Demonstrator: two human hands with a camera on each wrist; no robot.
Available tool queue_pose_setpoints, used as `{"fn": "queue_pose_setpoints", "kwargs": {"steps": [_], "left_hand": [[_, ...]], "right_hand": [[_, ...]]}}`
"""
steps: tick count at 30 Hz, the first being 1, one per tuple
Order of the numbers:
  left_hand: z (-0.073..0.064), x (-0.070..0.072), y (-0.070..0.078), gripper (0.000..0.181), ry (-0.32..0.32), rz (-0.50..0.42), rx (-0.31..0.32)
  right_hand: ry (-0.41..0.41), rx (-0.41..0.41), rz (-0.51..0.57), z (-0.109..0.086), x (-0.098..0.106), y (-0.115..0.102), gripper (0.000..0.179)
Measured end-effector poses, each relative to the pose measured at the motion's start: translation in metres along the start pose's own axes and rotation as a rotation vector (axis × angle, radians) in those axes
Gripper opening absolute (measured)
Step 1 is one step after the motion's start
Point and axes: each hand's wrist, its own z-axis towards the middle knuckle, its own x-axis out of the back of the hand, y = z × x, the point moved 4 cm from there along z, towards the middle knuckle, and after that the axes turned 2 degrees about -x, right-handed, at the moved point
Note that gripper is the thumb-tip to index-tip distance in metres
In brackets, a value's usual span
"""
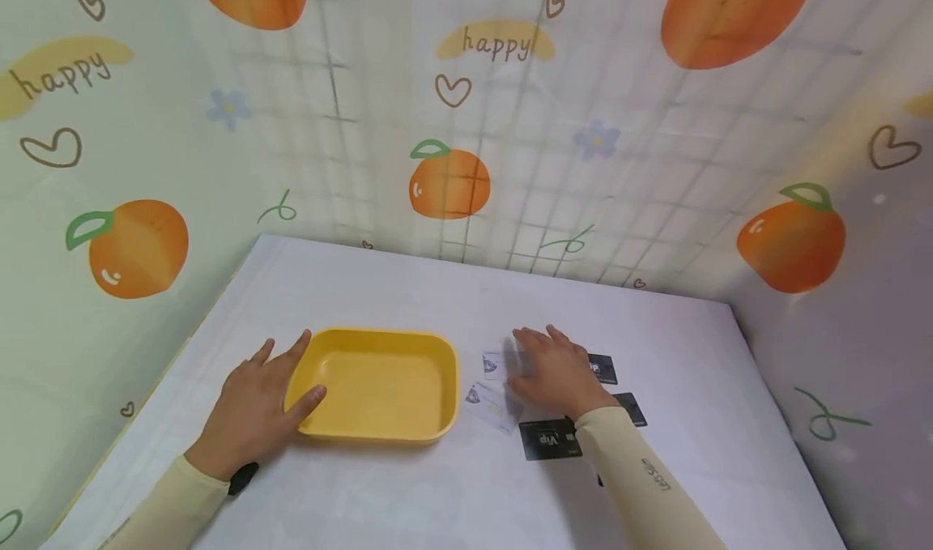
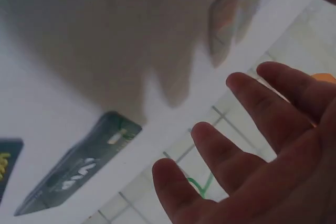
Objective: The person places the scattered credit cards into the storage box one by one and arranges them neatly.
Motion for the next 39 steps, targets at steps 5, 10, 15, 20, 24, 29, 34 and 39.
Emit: {"fn": "queue_pose_setpoints", "kwargs": {"steps": [5,10,15,20,24,29,34,39], "left_hand": [[0.0,-0.002,0.002,0.084,-0.029,-0.006,0.011],[0.002,-0.005,0.002,0.088,-0.06,0.019,0.015],[0.004,-0.006,0.004,0.096,-0.05,0.065,0.016],[0.006,-0.007,0.004,0.102,-0.063,0.098,0.027],[0.006,-0.008,0.005,0.103,-0.07,0.113,0.018],[0.009,-0.004,0.008,0.104,-0.079,0.128,0.015],[0.01,-0.001,0.011,0.104,-0.085,0.129,0.02],[0.011,0.0,0.013,0.104,-0.079,0.134,0.021]], "right_hand": [[-0.023,-0.03,-0.015,0.003,-0.009,0.005,0.084],[-0.024,-0.016,-0.029,0.004,-0.01,0.006,0.082],[-0.034,-0.017,-0.034,0.005,-0.008,0.011,0.079],[-0.039,-0.019,-0.02,0.005,-0.005,0.014,0.077],[-0.016,-0.018,-0.007,0.005,-0.005,0.014,0.077],[0.006,-0.008,0.009,0.007,-0.004,0.015,0.078],[0.003,-0.025,0.014,0.01,-0.005,0.017,0.076],[-0.006,-0.05,0.032,0.014,-0.005,0.016,0.074]]}}
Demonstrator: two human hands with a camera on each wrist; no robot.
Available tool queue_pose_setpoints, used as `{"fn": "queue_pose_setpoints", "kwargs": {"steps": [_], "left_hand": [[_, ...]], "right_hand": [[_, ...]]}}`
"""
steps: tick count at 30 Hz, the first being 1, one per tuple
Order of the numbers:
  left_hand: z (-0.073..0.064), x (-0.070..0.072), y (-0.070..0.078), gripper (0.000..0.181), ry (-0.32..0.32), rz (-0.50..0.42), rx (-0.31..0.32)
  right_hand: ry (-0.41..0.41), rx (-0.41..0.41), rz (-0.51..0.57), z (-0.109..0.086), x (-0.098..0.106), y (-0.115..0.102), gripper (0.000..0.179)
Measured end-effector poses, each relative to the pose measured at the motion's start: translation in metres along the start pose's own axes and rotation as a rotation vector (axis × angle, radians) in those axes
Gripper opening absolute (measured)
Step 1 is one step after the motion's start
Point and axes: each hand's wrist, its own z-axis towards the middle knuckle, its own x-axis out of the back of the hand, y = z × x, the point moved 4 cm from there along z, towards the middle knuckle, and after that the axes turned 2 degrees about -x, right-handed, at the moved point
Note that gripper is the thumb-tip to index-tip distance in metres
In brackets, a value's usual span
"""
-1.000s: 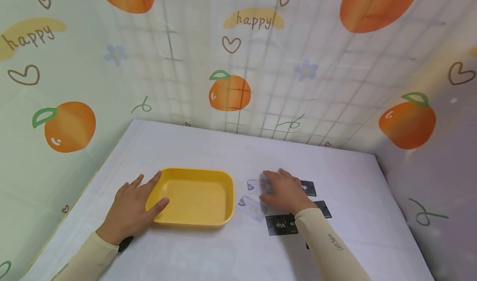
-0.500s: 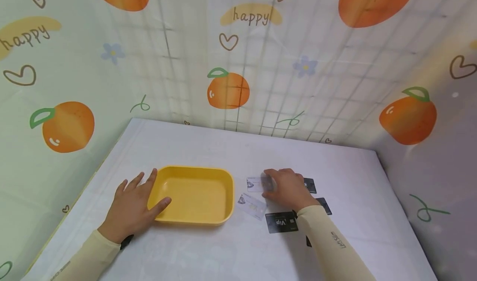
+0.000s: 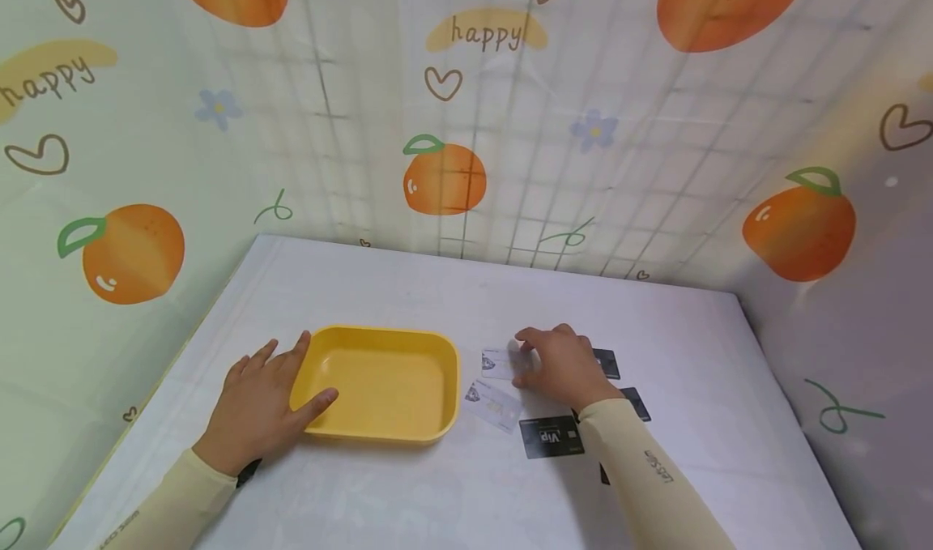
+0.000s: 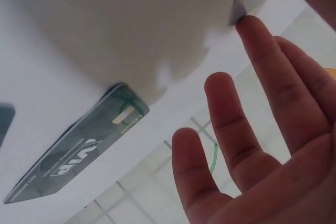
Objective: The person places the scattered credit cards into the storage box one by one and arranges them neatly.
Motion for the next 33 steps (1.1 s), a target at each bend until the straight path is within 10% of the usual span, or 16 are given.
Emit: {"fn": "queue_pose_setpoints", "kwargs": {"steps": [22,33], "left_hand": [[-0.003,-0.001,0.0,0.103,0.047,0.01,0.008],[-0.003,-0.001,0.0,0.102,0.05,0.014,0.013]], "right_hand": [[-0.144,0.014,0.073,0.018,0.0,0.006,0.061],[-0.071,0.037,0.072,0.005,0.001,-0.001,0.054]]}}
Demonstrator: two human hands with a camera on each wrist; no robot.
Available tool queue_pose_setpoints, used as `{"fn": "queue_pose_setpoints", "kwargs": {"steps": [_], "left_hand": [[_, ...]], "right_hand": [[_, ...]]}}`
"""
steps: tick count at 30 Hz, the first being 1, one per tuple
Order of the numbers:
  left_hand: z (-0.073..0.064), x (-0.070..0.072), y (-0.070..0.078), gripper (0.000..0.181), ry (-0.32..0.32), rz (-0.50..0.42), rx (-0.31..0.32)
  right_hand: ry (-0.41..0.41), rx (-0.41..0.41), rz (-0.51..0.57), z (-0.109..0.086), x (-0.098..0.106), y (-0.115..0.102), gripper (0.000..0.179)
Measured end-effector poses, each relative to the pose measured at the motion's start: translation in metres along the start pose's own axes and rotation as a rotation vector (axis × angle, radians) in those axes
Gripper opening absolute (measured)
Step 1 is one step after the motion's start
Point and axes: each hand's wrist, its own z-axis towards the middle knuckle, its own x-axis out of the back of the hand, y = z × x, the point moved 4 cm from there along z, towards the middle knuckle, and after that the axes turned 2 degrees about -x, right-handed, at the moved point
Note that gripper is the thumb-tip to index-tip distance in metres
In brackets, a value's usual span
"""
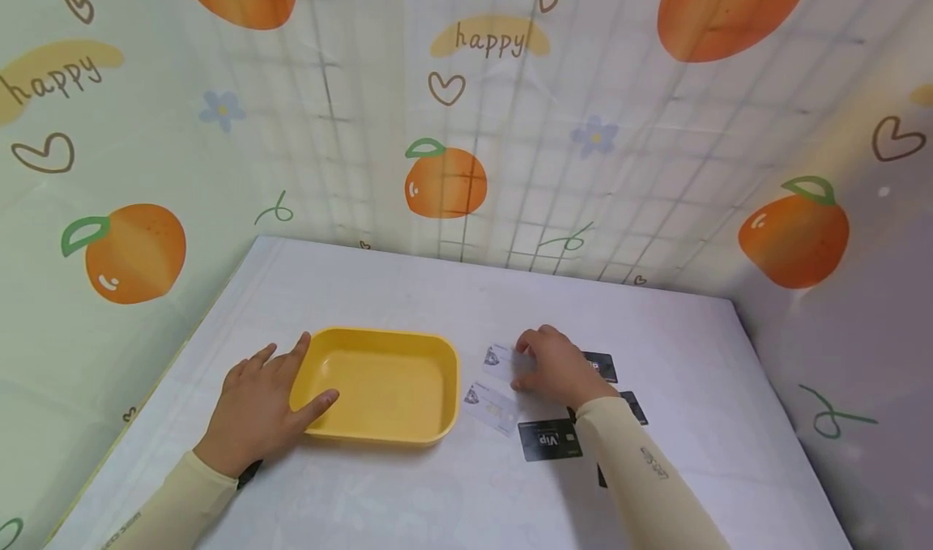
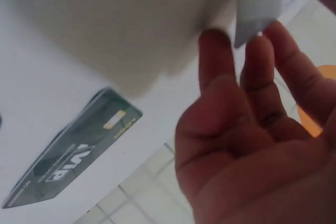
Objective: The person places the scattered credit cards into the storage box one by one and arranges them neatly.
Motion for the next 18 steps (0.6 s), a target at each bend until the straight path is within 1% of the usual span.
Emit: {"fn": "queue_pose_setpoints", "kwargs": {"steps": [6,10,14,18], "left_hand": [[-0.001,-0.001,-0.001,0.103,-0.004,-0.006,0.002],[-0.001,-0.002,-0.002,0.105,-0.02,-0.008,0.01],[-0.001,-0.002,-0.002,0.105,-0.028,-0.007,0.014],[0.0,-0.002,-0.001,0.104,-0.015,-0.007,0.007]], "right_hand": [[0.044,0.019,-0.011,-0.005,-0.001,-0.008,0.05],[0.061,0.019,-0.029,-0.008,-0.001,-0.01,0.05],[0.072,-0.008,-0.048,-0.011,0.001,-0.014,0.052],[0.104,-0.031,-0.064,-0.012,0.006,-0.017,0.059]]}}
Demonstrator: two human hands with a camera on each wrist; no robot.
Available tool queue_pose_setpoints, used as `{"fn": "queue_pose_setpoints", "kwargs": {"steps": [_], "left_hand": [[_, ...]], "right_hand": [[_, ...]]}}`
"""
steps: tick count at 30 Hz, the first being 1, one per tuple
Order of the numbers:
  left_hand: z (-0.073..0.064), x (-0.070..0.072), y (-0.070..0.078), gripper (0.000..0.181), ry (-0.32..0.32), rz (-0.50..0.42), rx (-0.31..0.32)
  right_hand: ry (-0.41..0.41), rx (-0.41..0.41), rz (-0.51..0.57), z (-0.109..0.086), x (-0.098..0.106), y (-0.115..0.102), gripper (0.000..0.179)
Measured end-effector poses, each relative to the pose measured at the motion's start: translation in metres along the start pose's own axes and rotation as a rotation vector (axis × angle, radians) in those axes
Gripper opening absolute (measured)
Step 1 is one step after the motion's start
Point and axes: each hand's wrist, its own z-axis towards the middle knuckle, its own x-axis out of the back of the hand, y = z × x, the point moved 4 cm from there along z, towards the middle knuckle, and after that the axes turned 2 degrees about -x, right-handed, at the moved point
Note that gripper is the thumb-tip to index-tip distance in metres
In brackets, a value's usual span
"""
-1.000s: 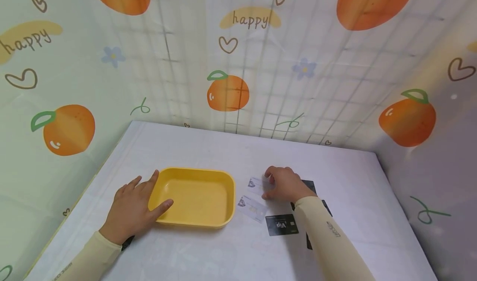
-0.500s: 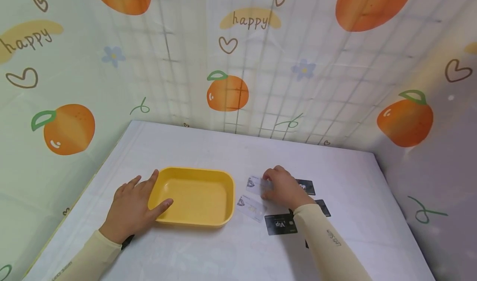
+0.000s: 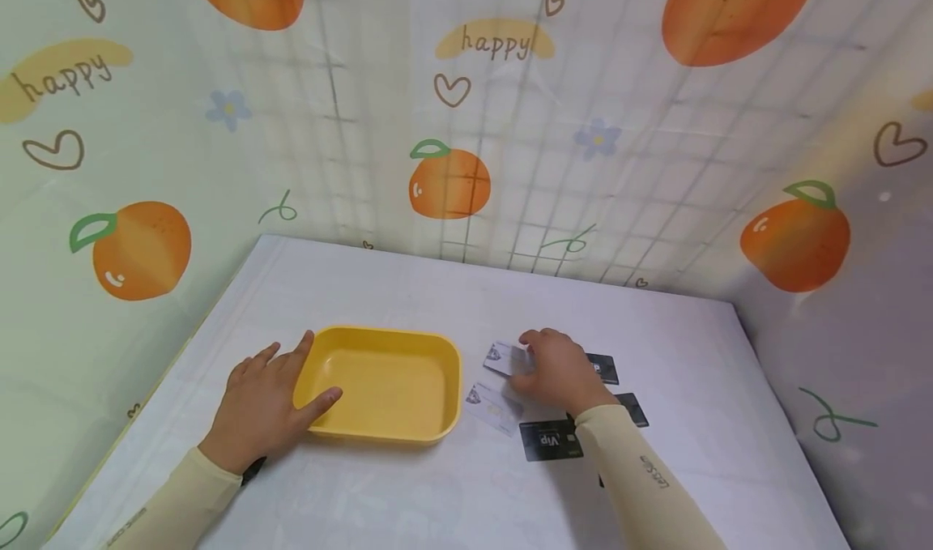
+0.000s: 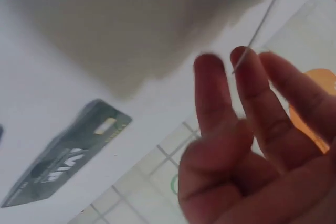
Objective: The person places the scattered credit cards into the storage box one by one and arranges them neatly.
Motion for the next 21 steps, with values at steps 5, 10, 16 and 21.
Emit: {"fn": "queue_pose_setpoints", "kwargs": {"steps": [5,10,16,21], "left_hand": [[-0.001,0.001,-0.005,0.103,0.018,-0.004,0.001],[-0.001,0.002,-0.007,0.104,0.004,-0.004,0.014],[0.001,0.001,-0.006,0.107,-0.046,-0.01,0.029],[0.002,-0.004,-0.006,0.108,-0.074,-0.015,0.048]], "right_hand": [[0.076,0.049,-0.013,0.004,0.014,-0.019,0.062],[0.171,0.136,-0.017,0.005,0.032,-0.053,0.059],[0.204,0.27,-0.095,0.007,0.048,-0.104,0.056],[0.164,0.402,-0.177,0.012,0.045,-0.146,0.054]]}}
